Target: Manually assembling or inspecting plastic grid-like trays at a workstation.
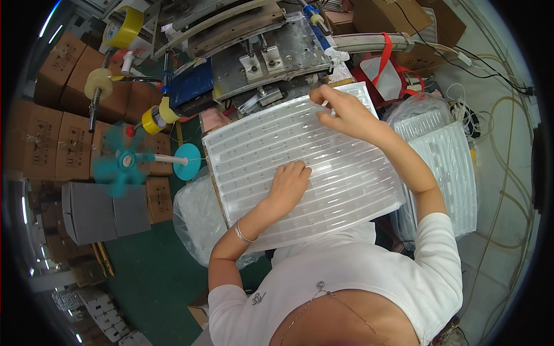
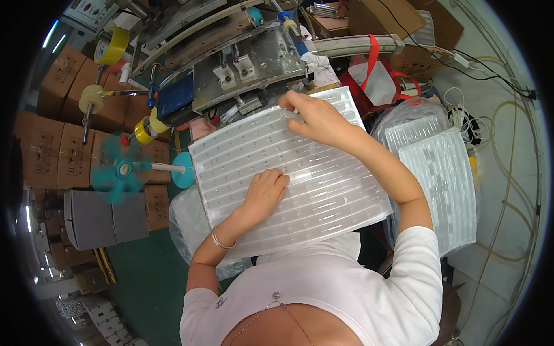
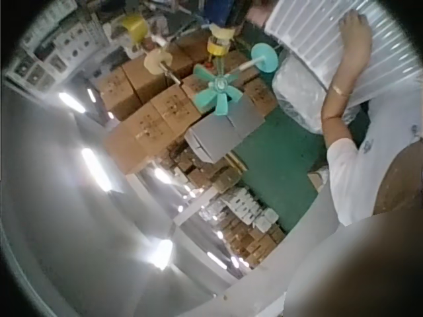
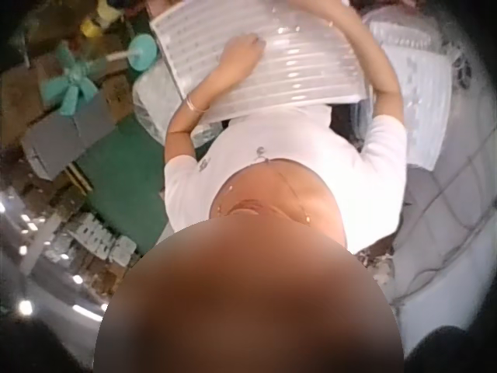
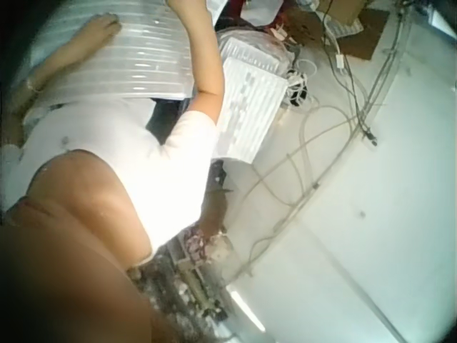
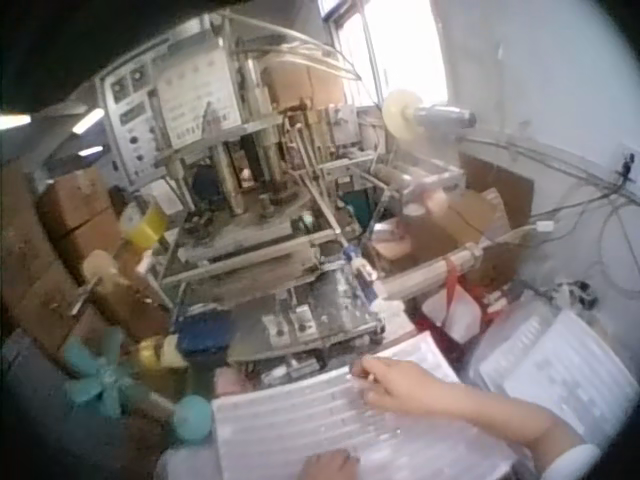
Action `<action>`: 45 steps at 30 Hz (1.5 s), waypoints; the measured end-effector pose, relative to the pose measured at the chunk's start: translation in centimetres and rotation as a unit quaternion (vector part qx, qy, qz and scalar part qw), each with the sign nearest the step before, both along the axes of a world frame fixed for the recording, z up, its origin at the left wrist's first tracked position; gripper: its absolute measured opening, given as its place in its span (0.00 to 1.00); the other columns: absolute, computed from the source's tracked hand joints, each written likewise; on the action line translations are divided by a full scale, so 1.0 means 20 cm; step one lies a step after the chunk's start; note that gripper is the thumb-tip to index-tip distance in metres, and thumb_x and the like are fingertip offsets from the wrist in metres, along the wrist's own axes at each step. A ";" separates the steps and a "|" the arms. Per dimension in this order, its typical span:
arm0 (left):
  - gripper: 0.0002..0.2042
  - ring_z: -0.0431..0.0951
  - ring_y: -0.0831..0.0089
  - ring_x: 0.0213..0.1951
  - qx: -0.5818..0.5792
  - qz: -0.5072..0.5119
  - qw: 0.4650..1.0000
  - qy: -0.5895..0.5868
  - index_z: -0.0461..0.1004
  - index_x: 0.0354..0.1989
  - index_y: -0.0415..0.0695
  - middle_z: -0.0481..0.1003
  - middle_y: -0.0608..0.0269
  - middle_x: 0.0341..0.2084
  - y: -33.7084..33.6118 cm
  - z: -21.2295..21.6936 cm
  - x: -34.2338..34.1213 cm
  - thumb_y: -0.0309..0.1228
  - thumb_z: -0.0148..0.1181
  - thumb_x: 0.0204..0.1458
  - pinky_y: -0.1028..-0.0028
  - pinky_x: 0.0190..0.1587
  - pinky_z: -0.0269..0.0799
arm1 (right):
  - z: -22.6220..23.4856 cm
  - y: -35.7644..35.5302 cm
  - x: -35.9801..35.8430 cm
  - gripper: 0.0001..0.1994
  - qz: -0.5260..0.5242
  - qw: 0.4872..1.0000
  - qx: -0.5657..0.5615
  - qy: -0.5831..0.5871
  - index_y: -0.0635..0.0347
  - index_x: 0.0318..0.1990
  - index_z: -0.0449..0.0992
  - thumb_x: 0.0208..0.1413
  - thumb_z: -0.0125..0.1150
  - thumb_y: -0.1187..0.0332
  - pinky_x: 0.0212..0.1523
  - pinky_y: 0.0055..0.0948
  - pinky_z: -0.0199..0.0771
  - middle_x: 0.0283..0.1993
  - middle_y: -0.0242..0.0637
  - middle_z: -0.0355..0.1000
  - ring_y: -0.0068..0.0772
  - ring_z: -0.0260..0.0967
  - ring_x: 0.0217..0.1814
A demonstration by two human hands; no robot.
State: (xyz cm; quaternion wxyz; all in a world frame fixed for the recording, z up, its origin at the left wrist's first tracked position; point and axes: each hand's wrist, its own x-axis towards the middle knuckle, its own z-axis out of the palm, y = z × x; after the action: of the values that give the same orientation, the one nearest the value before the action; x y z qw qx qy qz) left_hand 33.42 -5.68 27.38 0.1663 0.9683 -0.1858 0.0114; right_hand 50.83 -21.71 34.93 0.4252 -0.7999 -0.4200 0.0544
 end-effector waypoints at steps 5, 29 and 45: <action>0.20 0.69 0.62 0.42 -0.073 0.036 0.996 0.024 0.68 0.50 0.41 0.69 0.58 0.37 0.05 0.12 -0.03 0.31 0.59 0.47 0.67 0.43 0.63 | 0.00 -0.05 0.08 0.09 -0.038 0.998 -0.007 0.056 0.60 0.41 0.70 0.53 0.54 0.68 0.36 0.24 0.69 0.45 0.37 0.70 0.30 0.69 0.43; 0.12 0.68 0.64 0.38 -0.091 0.313 0.861 -0.390 0.74 0.42 0.48 0.72 0.62 0.32 0.31 0.45 0.66 0.34 0.59 0.48 0.65 0.45 0.57 | 0.18 0.55 0.29 0.12 -0.158 0.920 0.233 -0.271 0.58 0.41 0.75 0.47 0.62 0.70 0.38 0.33 0.71 0.38 0.38 0.73 0.40 0.72 0.39; 0.10 0.76 0.66 0.31 -0.684 0.443 0.521 -0.254 0.64 0.36 0.43 0.75 0.47 0.33 0.60 0.22 -0.18 0.36 0.40 0.57 0.72 0.33 0.74 | 0.03 0.42 0.12 0.16 -0.189 0.926 0.299 -0.130 0.60 0.47 0.68 0.48 0.55 0.74 0.52 0.36 0.62 0.49 0.44 0.67 0.45 0.63 0.52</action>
State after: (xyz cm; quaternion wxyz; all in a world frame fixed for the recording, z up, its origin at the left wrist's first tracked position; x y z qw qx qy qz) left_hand 29.87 6.27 31.76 0.6968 0.4702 0.2976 0.4526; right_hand 53.28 -13.24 35.52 0.5886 -0.7002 -0.3091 -0.2602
